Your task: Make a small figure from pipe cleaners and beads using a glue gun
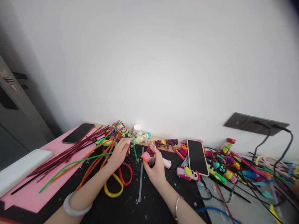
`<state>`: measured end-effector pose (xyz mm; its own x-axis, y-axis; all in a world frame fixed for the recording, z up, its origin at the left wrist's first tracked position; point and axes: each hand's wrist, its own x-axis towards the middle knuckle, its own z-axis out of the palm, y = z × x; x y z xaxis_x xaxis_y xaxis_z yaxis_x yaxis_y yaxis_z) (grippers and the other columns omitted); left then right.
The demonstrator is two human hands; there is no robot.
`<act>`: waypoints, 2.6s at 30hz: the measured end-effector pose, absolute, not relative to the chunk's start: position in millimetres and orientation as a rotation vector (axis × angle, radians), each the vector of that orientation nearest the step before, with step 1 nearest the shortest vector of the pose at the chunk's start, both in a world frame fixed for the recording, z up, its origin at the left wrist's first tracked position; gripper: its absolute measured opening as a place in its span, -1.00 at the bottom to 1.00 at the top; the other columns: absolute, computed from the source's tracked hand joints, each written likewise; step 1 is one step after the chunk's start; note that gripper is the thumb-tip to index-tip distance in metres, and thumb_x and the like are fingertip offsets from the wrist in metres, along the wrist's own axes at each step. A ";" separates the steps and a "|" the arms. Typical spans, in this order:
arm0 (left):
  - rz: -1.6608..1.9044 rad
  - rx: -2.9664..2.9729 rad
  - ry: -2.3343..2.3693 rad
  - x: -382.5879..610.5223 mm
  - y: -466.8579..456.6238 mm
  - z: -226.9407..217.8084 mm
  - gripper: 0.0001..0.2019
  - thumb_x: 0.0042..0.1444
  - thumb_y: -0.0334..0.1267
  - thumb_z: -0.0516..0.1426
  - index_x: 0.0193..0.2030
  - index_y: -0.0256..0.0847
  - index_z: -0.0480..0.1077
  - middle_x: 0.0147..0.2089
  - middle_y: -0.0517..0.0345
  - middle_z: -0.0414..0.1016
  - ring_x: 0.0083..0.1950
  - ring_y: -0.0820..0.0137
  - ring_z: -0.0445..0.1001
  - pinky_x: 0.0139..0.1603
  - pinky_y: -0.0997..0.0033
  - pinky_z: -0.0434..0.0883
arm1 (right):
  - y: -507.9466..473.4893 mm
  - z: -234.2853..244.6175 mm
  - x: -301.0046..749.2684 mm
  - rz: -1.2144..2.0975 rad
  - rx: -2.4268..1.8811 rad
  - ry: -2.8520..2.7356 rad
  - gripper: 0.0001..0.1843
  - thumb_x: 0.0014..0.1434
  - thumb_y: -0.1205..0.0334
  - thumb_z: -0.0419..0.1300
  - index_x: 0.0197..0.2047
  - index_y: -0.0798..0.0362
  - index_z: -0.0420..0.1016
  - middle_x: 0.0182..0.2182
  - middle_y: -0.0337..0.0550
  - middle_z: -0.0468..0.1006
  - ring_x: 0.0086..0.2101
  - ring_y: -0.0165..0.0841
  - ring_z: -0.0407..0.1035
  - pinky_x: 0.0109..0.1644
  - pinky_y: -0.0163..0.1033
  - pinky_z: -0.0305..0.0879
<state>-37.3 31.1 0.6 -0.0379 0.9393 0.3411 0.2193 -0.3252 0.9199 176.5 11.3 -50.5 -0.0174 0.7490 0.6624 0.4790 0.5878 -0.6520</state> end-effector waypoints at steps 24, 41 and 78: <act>1.400 1.176 1.124 -35.4 26.5 14.9 -0.42 0.27 0.30 0.14 -0.17 -0.28 0.58 -0.55 0.23 0.42 -0.63 0.46 0.25 -0.52 0.38 0.18 | -14.9 -34.0 170.6 0.243 -0.958 -2.043 -0.24 0.12 0.41 0.32 0.40 0.00 0.39 0.18 0.12 0.62 0.19 0.04 0.50 0.31 0.21 0.43; 0.993 2.034 1.271 -23.3 13.4 -2.8 -0.39 0.45 -0.08 0.06 0.57 -0.20 0.26 0.57 -0.22 0.39 0.61 0.06 0.33 0.61 -0.04 0.27 | 15.3 -22.5 181.2 0.723 -0.990 -1.385 -0.37 0.11 0.30 0.38 0.26 -0.06 0.46 0.19 0.07 0.59 0.06 -0.10 0.56 -0.21 -0.19 0.53; 0.958 2.063 1.331 -11.4 9.6 -3.9 -0.40 0.52 -0.11 -0.02 0.62 -0.21 0.16 0.63 -0.26 0.28 0.67 0.02 0.19 0.64 -0.16 0.21 | 32.8 7.3 198.9 1.019 -0.918 -1.354 -0.60 0.06 0.11 0.51 -0.01 -0.06 0.70 -0.13 -0.10 0.76 -0.17 -0.17 0.61 -0.10 -0.11 0.54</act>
<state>-11.4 9.6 -3.9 0.2741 0.9173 0.2888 0.5647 -0.3966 0.7238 198.9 32.8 7.3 -0.0424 0.9469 0.3189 -0.0441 0.3171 -0.9474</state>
